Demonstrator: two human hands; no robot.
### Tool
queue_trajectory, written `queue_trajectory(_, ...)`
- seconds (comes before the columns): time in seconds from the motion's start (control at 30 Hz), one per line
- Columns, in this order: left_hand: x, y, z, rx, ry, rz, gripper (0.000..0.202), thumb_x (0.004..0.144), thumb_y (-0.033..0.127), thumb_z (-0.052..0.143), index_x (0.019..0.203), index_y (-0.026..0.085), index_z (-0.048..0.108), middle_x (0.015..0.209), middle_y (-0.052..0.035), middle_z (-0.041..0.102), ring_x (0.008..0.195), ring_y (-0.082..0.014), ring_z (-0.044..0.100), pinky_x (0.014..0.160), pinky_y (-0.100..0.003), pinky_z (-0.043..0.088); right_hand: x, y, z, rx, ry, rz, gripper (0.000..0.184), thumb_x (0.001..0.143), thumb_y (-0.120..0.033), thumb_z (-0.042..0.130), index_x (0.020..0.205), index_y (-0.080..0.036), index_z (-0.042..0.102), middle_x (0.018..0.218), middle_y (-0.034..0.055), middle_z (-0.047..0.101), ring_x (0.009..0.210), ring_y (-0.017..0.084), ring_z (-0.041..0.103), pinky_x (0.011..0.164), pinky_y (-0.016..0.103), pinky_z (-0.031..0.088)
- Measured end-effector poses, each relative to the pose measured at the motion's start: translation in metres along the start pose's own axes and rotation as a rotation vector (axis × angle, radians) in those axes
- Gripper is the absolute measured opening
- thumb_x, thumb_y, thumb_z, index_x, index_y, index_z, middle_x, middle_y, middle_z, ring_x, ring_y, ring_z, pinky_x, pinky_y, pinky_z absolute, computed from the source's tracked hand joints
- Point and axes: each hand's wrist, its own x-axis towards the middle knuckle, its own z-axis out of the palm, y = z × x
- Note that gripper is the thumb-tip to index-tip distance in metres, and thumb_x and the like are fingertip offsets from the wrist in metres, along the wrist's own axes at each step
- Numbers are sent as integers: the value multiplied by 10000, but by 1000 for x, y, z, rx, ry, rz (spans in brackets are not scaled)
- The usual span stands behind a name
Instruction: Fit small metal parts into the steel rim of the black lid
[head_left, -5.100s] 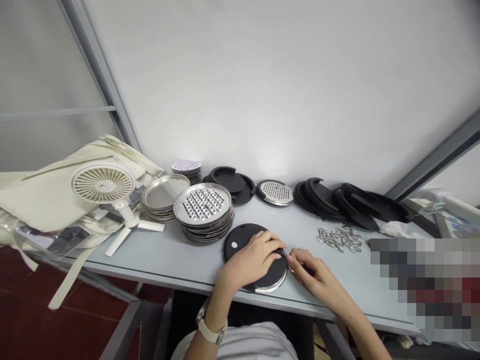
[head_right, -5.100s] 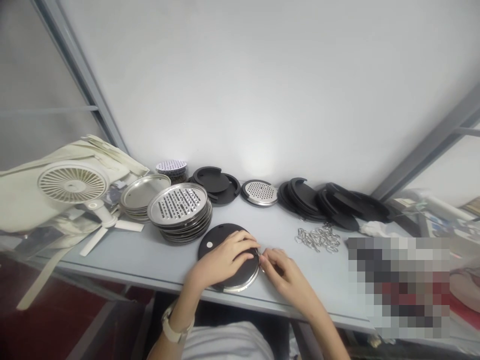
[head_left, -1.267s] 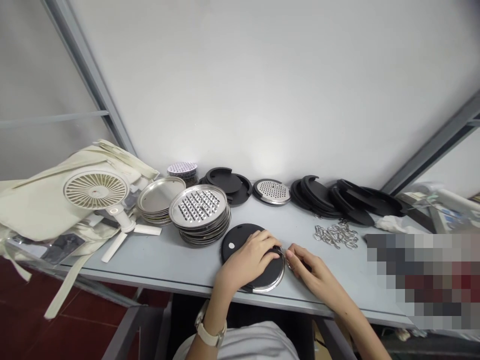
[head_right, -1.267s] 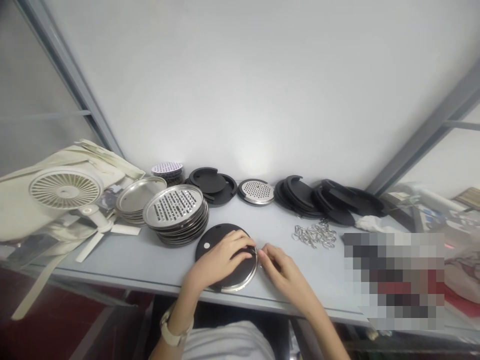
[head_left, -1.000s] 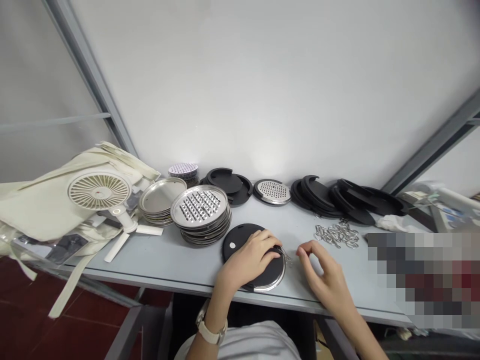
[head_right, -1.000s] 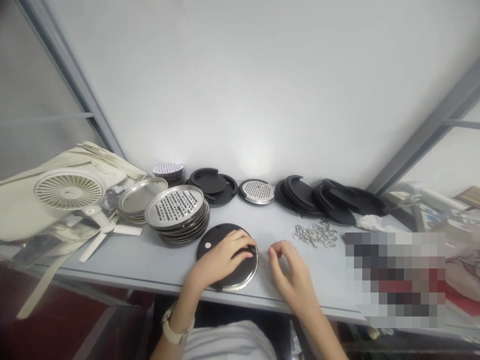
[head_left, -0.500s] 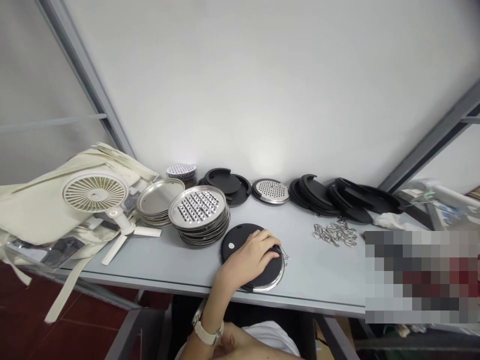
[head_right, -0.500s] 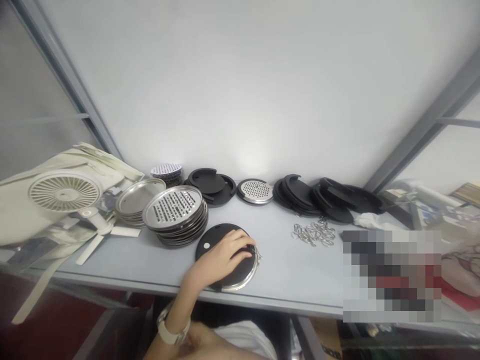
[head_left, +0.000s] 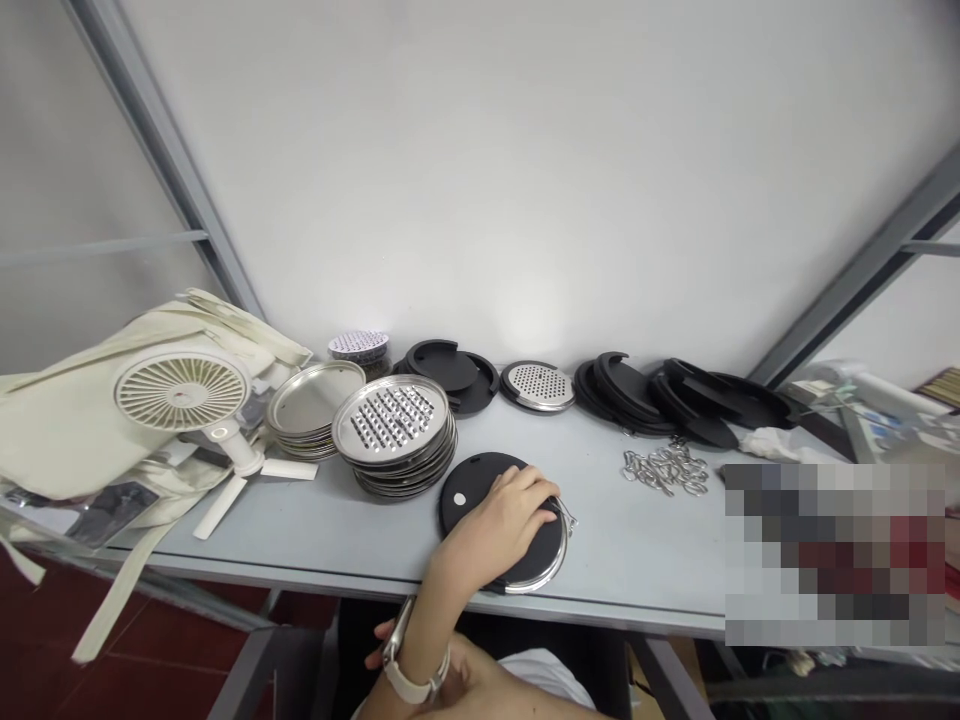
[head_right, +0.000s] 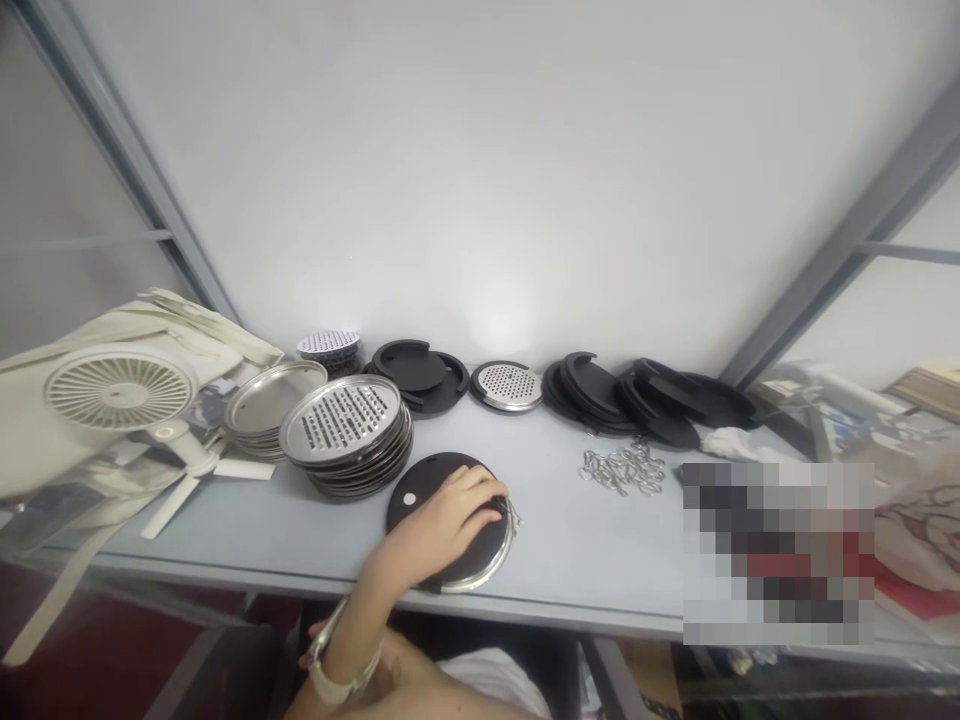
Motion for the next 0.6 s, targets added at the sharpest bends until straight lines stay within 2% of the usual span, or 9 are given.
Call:
queue_trajectory(0.03,0,0,0,-1,-1,0,191,962,211,440,1109,201,561,1095,-43,576,1023,-192,499,932,-339,424,1,2,1,26,-14,24,713,539,-310,914,1186,-243,623,1144,49,664,1039,198,615,912,333,433)
queue_trajectory(0.1,1,-1,-1,-8,-10,3,189,961,214,443,1105,202,566,1084,-44,577,1020,-192,501,927,-340,426,3,5,4,3,36,7,614,595,-347,884,1144,-208,647,1091,60,684,1007,199,628,909,338,434)
queue_trajectory(0.2,2,-2,-2,-32,-34,9,189,958,221,453,1102,209,575,1072,-47,576,1022,-194,504,922,-343,427,4,6,9,-58,131,-115,537,657,-439,831,1097,-174,674,1014,77,710,961,212,640,895,351,437)
queue_trajectory(0.33,4,-3,-3,-37,-38,2,184,954,221,460,1094,212,579,1075,-46,576,1026,-196,502,922,-341,428,2,0,11,-150,161,-206,540,704,-500,780,1124,-174,680,1056,97,710,993,245,633,909,378,436)
queue_trajectory(0.47,4,-2,-4,-35,-35,7,178,954,218,461,1090,207,574,1070,-38,581,1022,-194,502,924,-329,431,2,-5,10,-187,188,-229,609,668,-511,802,1165,-183,671,1105,98,703,1052,272,616,954,392,416)
queue_trajectory(0.6,1,0,-5,-15,-34,15,193,958,214,449,1105,207,573,1073,-40,581,1019,-195,504,928,-332,430,2,-10,10,-199,239,-270,511,669,-551,781,1002,-168,728,983,86,721,968,264,639,905,381,450)
